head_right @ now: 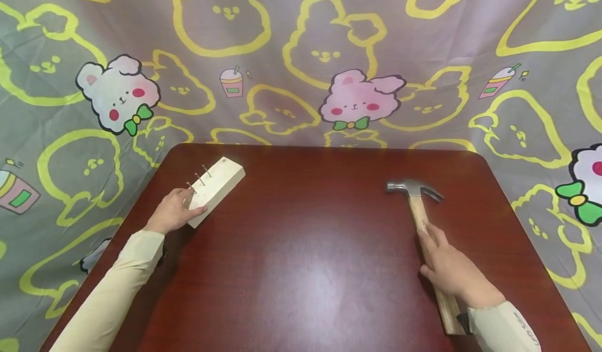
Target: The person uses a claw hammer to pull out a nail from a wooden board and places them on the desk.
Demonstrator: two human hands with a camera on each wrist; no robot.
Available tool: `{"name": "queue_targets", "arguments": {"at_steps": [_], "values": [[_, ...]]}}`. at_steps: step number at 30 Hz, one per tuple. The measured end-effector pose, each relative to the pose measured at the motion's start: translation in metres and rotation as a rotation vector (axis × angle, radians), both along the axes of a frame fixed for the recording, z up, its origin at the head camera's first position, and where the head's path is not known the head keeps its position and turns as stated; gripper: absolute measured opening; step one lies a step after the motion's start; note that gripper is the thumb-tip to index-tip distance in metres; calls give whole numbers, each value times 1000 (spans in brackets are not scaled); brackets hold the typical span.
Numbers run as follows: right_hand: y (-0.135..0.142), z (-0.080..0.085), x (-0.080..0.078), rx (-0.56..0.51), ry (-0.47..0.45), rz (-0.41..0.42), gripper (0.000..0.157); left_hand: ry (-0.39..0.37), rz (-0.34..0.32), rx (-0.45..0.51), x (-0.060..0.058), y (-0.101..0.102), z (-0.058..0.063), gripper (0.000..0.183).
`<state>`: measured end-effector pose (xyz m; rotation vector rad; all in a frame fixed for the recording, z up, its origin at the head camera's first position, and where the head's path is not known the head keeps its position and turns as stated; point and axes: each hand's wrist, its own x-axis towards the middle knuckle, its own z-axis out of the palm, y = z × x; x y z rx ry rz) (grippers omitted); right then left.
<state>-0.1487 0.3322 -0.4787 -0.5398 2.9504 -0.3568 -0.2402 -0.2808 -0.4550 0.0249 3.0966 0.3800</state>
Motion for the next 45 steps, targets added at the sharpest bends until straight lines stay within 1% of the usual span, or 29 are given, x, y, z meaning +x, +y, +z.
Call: {"name": "queue_targets", "arguments": {"at_steps": [6,9,11,12,16,20,23,28,32,37,41,45], "values": [[0,-1,-1,2,-15,-4,80,17,-24,-8,0,-1,1,61],[0,-2,-1,2,-19,-4,81,1,1,6,1,-2,2,64],[0,-2,-1,2,-15,-2,81,-24,29,27,0,-2,2,69],[0,-1,-1,2,-13,-1,81,-37,51,46,0,-2,2,72],[1,-1,-2,1,-6,-1,81,-65,82,110,-4,-1,3,78],[2,-2,-2,-1,7,-5,81,-84,71,140,-9,3,3,77],[3,-3,-2,0,15,-6,81,-97,46,134,-12,7,4,74],[3,-3,-1,-5,-4,-10,81,-80,-52,109,-15,16,3,68],[3,1,0,-3,-47,-25,81,-68,-159,93,-17,25,1,67],[2,5,-2,11,-62,-32,82,-70,-286,118,-18,38,-1,66],[2,4,-3,6,-69,-31,82,-100,-335,157,-17,52,-3,68],[3,2,-6,6,-66,-30,82,-111,-394,181,-18,69,-3,67]]}}
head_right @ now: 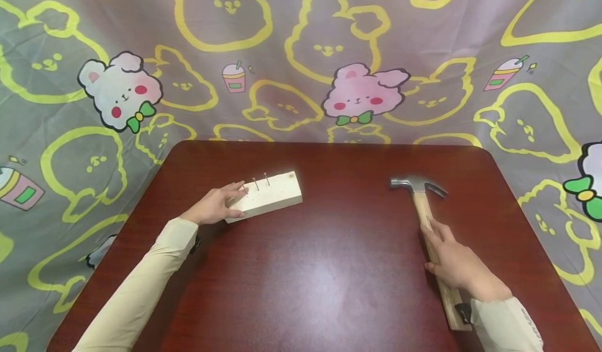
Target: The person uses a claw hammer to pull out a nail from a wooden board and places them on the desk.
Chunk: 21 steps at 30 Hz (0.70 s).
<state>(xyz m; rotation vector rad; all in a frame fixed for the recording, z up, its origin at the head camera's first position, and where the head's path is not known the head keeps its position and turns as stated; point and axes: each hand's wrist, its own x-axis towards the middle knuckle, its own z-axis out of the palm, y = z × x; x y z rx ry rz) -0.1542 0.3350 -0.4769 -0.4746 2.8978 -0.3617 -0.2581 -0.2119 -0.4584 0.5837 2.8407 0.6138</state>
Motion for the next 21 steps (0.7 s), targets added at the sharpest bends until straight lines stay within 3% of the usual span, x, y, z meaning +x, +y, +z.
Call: {"name": "queue_targets", "arguments": {"at_steps": [8,13,21], "values": [[0,-2,-2,-13,13,0,82,-13,-97,39,-5,33,-2,65],[-2,-1,0,-6,20,-7,80,-44,-117,43,-5,51,-1,68],[-3,0,1,7,18,-14,79,-45,-163,64,-4,65,-2,67]]}}
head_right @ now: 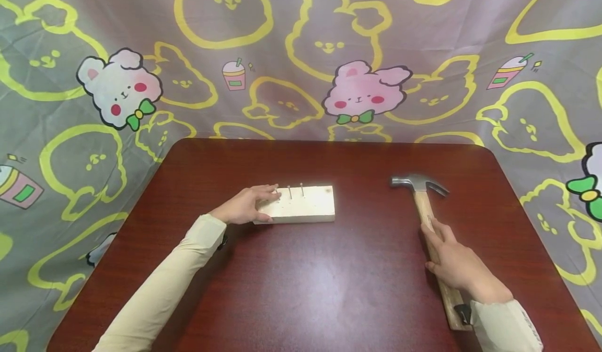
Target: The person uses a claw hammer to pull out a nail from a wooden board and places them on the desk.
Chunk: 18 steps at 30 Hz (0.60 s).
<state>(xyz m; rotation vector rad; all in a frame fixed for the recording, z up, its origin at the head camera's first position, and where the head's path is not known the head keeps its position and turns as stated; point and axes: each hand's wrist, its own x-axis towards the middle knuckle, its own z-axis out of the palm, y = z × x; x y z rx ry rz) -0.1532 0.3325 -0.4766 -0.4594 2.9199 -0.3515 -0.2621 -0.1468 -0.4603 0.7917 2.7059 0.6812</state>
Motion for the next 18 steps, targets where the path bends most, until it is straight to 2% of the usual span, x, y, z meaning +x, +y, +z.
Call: {"name": "queue_targets", "arguments": {"at_steps": [18], "values": [[1,-2,2,-19,-7,7,80,-2,-29,20,1,3,0,66]]}}
